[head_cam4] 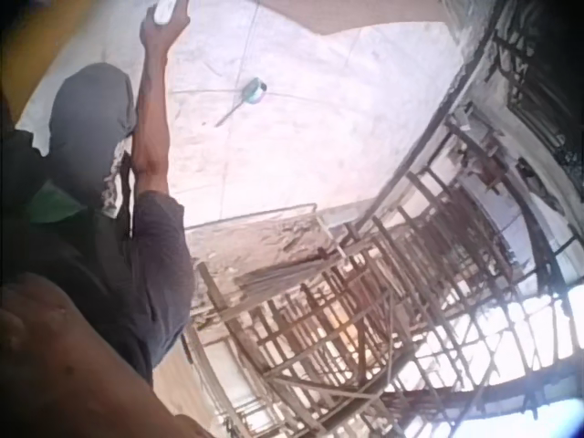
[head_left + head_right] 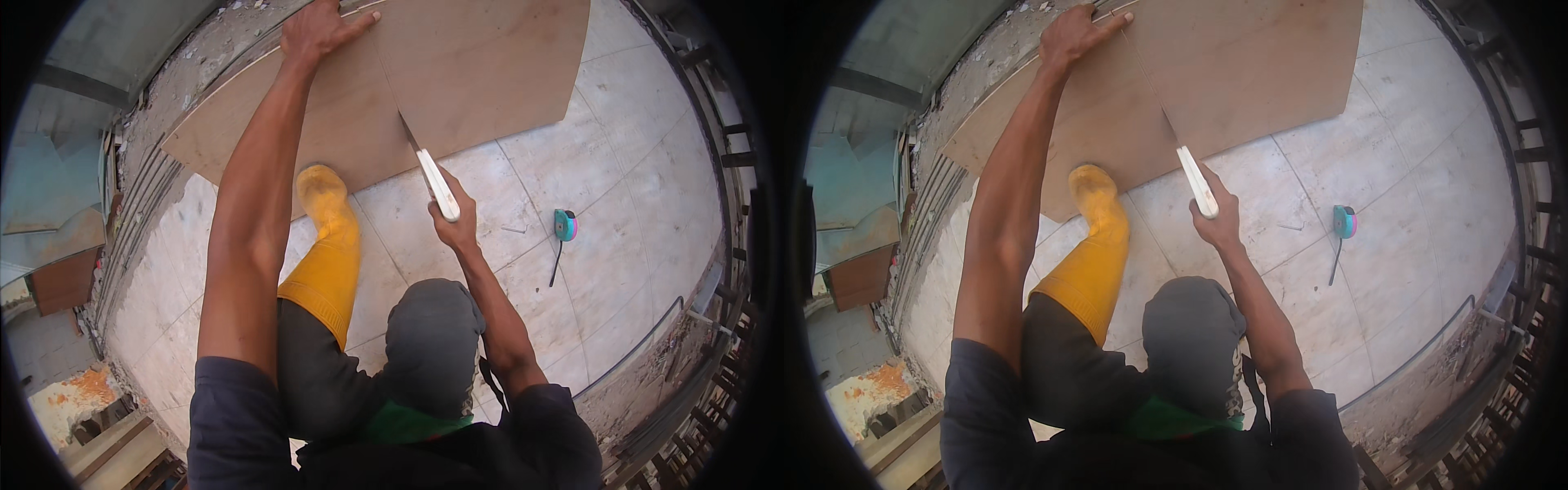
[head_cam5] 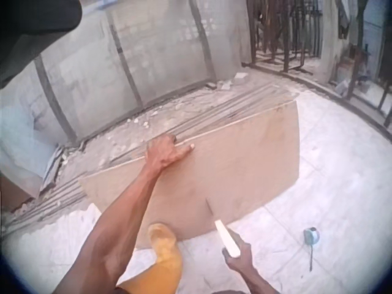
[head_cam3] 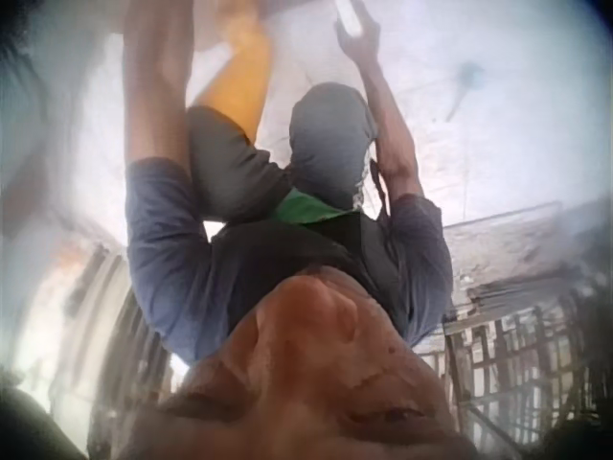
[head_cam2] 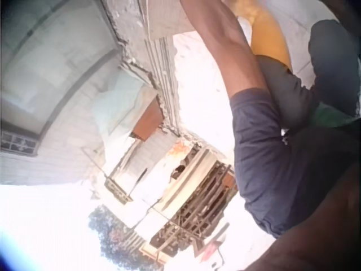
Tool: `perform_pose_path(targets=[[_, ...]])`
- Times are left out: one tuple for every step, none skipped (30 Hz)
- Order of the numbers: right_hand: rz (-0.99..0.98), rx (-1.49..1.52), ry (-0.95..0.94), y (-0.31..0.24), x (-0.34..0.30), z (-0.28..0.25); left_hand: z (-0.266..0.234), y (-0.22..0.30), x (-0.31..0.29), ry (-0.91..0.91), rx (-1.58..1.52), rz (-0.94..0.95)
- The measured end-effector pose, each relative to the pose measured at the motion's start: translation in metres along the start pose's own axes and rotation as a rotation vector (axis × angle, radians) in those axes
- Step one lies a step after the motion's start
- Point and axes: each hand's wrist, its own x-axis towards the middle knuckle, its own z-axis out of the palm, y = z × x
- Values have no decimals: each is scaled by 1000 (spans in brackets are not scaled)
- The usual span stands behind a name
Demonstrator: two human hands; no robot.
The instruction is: The person saws a piece of plywood using a hand saw while it is positioned on the floor.
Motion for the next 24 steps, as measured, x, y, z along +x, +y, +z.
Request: perform_pose_path(targets=[[-49,-14,33,2,28,12,0,1,1,24,-4,16],[-73,-24,60,4,34,23,4,-3,-4,22,-5,27],[-18,-17,36,7,22,16,6,-4,-1,-13,-10,9],[44,-9,-7,9,-4,7,4,-12,-1,-56,-11,-28],[-28,-33,12,17,-44,-11,1,-13,5,-81,-25,-57],[-57,-70,6,12,-86,-31,-1,-21,5,-67,-22,-74],[19,-58,-31,7,-130,-54,-4,-28,6,-50,-18,-88],[80,-38,-54,-2,-166,-75,0,-34,9,-35,-11,-93],[104,-74,-70,-7,-185,-93,3,-40,11,-1,23,-90],[136,-117,-75,-12,-198,-103,7,-43,6,16,4,-93],[126,-128,-58,-10,-200,-101,16,-36,0,24,-33,-81],[75,-124,-48,-2,-182,-93,8,-34,4,70,-50,-76],[23,-116,-43,3,-158,-83,2,-33,8,20,-28,-98],[78,-73,-85,-1,-119,-62,2,-34,13,-25,-8,-122],[-41,-57,-21,0,-72,-29,5,-33,13,-88,13,-143],[-19,-43,15,-6,-25,-3,-1,-20,16,-86,30,-117],[-18,-63,64,4,19,12,-2,3,13,-93,40,-81],[-73,-36,99,4,50,21,-3,12,7,-108,66,-65],[-89,-59,83,6,60,27,-2,9,-4,-9,45,-41],[-69,-12,65,9,57,27,-4,6,-9,-47,21,-57],[6,-5,25,13,29,18,-6,5,-9,-88,-7,-68],[59,-7,-28,17,-5,2,-14,2,-10,-107,-42,-96],[-58,-37,-4,19,-44,-14,-18,-6,-8,-98,-44,-125],[-76,-71,-27,26,-85,-32,-19,-19,-5,-95,-39,-154]])
